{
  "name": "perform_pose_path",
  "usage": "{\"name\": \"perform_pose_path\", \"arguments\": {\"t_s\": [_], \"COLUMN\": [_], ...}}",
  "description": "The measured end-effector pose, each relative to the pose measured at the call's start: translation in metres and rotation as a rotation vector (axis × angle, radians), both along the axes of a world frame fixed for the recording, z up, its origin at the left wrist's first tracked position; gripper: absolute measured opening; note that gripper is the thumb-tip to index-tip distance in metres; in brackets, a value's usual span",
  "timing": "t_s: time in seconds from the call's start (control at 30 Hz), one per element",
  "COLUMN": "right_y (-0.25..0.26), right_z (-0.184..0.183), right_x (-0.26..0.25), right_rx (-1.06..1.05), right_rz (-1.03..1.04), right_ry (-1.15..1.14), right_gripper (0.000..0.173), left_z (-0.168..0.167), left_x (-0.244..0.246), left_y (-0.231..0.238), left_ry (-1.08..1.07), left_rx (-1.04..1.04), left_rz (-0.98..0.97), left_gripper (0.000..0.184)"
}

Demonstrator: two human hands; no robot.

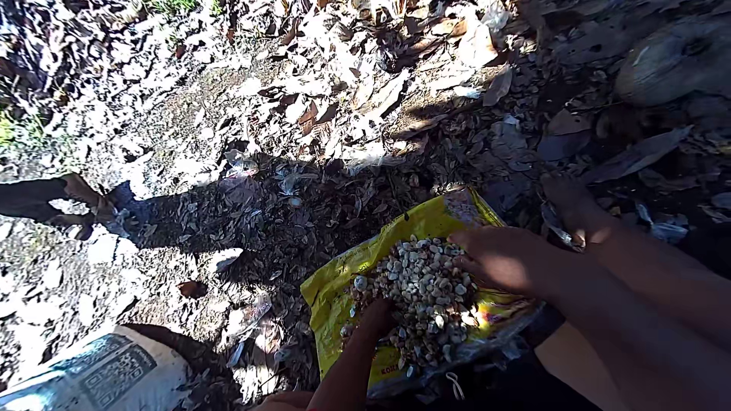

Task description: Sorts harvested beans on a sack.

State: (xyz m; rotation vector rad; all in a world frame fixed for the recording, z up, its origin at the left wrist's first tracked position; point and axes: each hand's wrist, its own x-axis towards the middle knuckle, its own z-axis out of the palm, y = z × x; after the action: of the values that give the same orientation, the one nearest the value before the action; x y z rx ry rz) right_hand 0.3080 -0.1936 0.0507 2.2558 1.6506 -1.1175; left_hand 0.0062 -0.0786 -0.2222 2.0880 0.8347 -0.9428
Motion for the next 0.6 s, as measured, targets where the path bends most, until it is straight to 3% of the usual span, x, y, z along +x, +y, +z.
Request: {"name": "perform_pose_path", "arguments": {"t_s": [0.2, 0.37, 0.6], "right_y": [-0.002, -0.005, -0.006], "right_z": [0.002, 0.001, 0.002], "right_x": [0.0, 0.0, -0.001], "right_rx": [-0.007, 0.003, 0.01], "right_rz": [-0.009, -0.006, -0.004], "right_ry": [-0.008, -0.014, -0.001], "right_gripper": [0.048, 0.048, 0.047], "left_z": [-0.006, 0.002, -0.002], "left_x": [-0.014, -0.021, -0.011], "left_y": [0.017, 0.031, 0.018], "left_ry": [0.028, 0.09, 0.061], "left_rx": [0.049, 0.116, 0.113], "left_rz": [0.091, 0.172, 0.024], "left_gripper": [0.036, 0.045, 0.03]}}
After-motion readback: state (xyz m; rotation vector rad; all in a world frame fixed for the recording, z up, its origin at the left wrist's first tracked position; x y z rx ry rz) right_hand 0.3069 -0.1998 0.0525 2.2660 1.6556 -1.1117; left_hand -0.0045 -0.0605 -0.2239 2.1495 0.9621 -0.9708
